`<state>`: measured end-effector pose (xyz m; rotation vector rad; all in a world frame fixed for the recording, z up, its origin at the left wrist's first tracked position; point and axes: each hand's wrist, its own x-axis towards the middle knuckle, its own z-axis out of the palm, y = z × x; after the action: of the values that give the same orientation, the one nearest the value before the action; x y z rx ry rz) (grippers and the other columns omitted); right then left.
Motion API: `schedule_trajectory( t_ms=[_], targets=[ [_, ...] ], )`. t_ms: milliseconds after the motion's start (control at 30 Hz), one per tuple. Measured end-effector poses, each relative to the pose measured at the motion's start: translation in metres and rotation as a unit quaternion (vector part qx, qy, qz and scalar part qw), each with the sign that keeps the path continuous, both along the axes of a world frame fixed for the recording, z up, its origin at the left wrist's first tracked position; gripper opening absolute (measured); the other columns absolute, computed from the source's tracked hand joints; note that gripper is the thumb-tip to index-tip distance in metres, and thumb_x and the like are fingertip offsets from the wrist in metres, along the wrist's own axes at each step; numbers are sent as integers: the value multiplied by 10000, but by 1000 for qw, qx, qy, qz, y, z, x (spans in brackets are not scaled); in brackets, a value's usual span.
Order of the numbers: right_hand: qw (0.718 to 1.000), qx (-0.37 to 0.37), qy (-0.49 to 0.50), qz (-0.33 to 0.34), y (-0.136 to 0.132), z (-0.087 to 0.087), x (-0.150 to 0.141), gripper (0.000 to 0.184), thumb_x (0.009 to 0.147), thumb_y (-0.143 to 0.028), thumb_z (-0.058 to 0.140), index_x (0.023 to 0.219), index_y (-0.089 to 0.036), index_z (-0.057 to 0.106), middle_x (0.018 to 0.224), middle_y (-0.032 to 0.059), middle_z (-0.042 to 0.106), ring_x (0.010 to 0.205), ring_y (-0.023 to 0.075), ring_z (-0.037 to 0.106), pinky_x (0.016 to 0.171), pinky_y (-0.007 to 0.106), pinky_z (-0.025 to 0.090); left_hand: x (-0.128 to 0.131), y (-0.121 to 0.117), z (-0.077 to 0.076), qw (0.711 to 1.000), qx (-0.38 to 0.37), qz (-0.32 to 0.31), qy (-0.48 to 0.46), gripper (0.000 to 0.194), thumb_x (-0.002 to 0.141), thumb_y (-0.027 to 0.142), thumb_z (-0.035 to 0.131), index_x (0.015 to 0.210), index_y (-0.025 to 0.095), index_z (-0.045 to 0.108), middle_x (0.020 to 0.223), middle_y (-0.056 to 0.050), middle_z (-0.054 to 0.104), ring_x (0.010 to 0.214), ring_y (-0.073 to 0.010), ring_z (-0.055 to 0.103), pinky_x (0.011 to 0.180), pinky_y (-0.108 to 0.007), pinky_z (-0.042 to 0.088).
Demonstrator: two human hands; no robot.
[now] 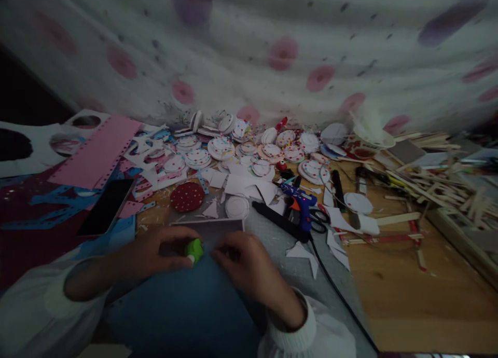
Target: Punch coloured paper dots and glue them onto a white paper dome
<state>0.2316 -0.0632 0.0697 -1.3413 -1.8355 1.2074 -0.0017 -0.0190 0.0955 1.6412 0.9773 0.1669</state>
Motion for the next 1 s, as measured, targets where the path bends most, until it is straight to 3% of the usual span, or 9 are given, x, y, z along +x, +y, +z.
schedule_trajectory(
  t_ms=[233,500,633,867,1000],
  targets=[
    [1000,8,6,-13,2,-6,1,105,847,-208,617,769,-181,683,686,-5,643,626,124,550,563,225,383,-1,3,5,998,31,-28,38,335,797,410,699,1059,203,666,973,-25,698,887,-204,645,768,-287,501],
    [1000,6,14,-11,2,-7,1,113,855,-207,615,774,-178,687,675,-11,631,618,119,541,559,224,376,1,2,-3,998,-54,-13,-16,401,822,426,677,1156,215,606,1022,-26,673,937,-203,636,810,-309,500],
    [1000,10,11,-11,1,-7,1,112,852,-200,622,762,-176,683,669,-13,625,614,116,534,556,221,370,2,3,-2,999,-45,-27,-2,431,815,427,679,1181,215,594,1047,-29,667,960,-212,627,817,-312,492],
    [1000,3,6,-11,0,-5,0,110,851,-196,623,770,-179,697,678,-8,640,624,120,546,563,222,377,7,3,11,997,4,-53,62,329,835,491,620,935,179,612,803,14,594,769,-168,565,653,-248,427],
    [1000,-3,0,-12,0,-3,-1,115,847,-200,624,762,-171,695,674,-3,635,629,127,548,565,229,380,7,4,12,996,17,-56,71,339,805,501,654,873,172,613,783,15,581,746,-163,544,633,-243,399]
  ],
)
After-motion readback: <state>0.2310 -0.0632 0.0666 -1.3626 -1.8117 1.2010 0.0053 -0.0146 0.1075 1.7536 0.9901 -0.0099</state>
